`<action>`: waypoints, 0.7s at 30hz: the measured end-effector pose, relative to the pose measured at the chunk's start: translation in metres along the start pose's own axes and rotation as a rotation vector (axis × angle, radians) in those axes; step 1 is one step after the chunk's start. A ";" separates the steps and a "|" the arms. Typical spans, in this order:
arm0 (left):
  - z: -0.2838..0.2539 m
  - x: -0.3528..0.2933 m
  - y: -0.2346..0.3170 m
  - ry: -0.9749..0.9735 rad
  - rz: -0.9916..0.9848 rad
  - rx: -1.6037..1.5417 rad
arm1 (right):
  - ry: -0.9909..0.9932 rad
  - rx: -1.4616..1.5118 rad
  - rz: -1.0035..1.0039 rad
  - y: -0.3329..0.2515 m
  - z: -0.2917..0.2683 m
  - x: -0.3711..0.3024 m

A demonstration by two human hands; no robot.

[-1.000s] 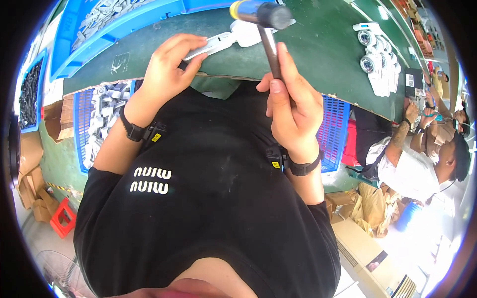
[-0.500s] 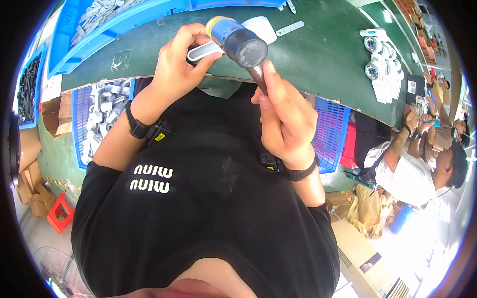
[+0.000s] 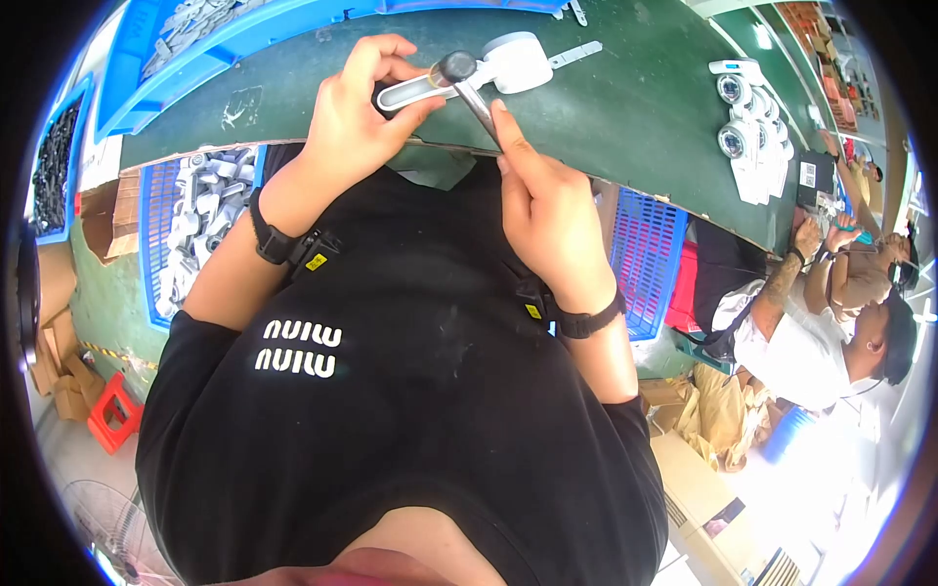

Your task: Assembling plastic components using a small hammer to tap parts together at a factory workbench.

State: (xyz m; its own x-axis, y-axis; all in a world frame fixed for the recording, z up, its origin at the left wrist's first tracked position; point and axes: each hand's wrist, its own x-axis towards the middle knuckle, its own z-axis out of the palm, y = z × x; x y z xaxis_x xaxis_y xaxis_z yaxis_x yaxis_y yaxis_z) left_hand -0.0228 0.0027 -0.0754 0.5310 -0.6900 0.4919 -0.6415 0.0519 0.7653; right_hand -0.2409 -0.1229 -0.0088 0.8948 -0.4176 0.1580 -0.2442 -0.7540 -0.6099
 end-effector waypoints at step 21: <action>-0.005 -0.002 0.005 -0.006 -0.127 -0.032 | 0.039 0.169 -0.178 -0.011 0.011 0.007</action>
State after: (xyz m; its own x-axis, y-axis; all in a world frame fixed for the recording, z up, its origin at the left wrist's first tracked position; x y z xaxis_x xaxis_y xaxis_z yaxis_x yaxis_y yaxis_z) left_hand -0.0244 0.0078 -0.0705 0.6036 -0.6968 0.3874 -0.5513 -0.0138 0.8342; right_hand -0.2281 -0.1115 -0.0095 0.9021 -0.3078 0.3023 -0.0153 -0.7231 -0.6906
